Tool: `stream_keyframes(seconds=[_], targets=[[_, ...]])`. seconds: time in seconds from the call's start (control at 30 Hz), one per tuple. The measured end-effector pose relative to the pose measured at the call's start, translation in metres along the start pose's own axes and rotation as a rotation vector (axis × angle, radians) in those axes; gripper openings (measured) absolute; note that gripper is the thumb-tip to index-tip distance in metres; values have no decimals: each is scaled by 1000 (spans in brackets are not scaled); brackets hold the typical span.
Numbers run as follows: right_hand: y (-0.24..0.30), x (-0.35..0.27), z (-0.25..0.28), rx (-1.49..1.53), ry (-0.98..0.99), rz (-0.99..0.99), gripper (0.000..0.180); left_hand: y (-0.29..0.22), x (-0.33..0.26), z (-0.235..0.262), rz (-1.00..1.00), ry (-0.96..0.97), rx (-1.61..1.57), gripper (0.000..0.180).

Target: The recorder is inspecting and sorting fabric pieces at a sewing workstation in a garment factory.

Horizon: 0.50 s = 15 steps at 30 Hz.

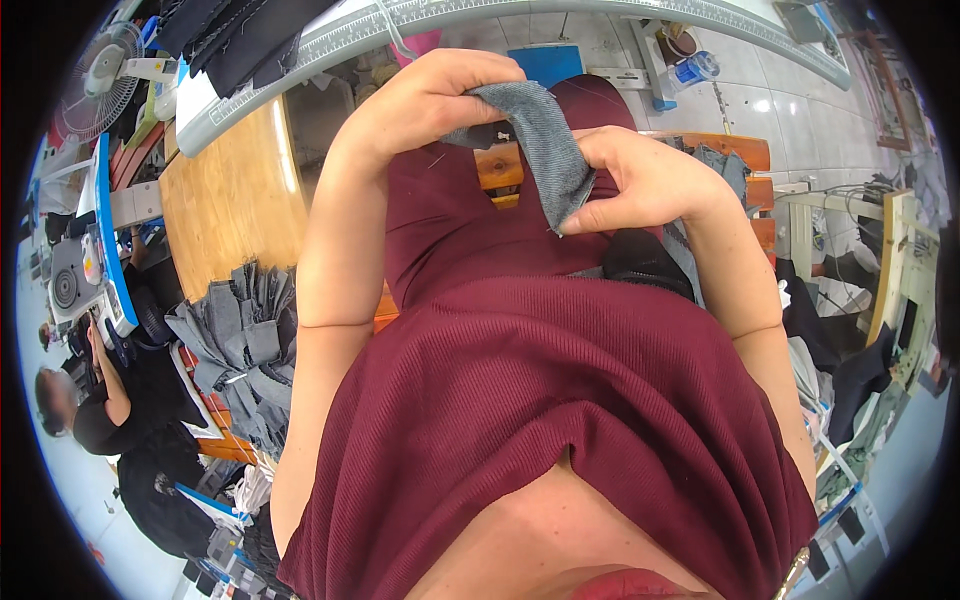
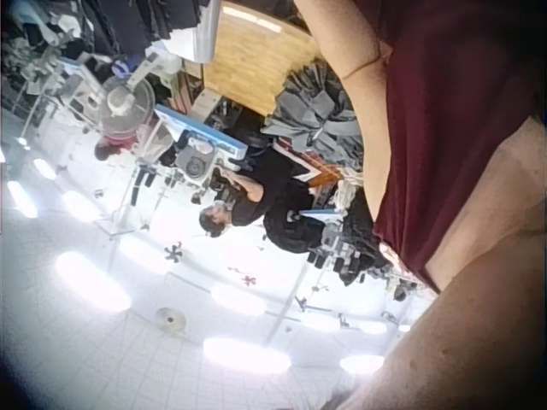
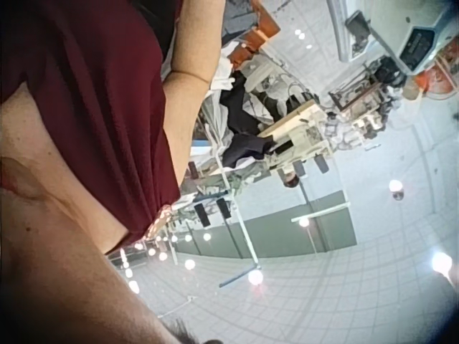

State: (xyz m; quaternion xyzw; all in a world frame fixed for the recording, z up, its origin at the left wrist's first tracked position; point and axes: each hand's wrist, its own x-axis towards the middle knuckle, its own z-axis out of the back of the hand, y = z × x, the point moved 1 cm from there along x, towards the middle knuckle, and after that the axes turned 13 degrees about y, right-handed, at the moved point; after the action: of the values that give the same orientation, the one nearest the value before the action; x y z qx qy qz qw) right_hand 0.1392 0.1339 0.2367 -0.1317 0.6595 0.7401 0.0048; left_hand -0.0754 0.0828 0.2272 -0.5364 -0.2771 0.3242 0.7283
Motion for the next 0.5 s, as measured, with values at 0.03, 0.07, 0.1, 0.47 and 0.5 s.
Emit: stream_keyframes(seconds=[0.03,0.07,0.1,0.47,0.5], targets=[[0,0,0,-69,-1,47,21,0,1,0,0,-1,1,13],[0,-1,1,-70,-1,47,21,-1,1,-1,0,-15,-4,12],[2,-2,2,-100,5,67,21,-2,2,-1,-1,-28,-9,11],[11,-11,8,-267,40,132,24,-12,5,-4,2,-44,-34,10],[13,-12,9,-282,50,121,25,-11,5,-4,-2,-50,-38,10]])
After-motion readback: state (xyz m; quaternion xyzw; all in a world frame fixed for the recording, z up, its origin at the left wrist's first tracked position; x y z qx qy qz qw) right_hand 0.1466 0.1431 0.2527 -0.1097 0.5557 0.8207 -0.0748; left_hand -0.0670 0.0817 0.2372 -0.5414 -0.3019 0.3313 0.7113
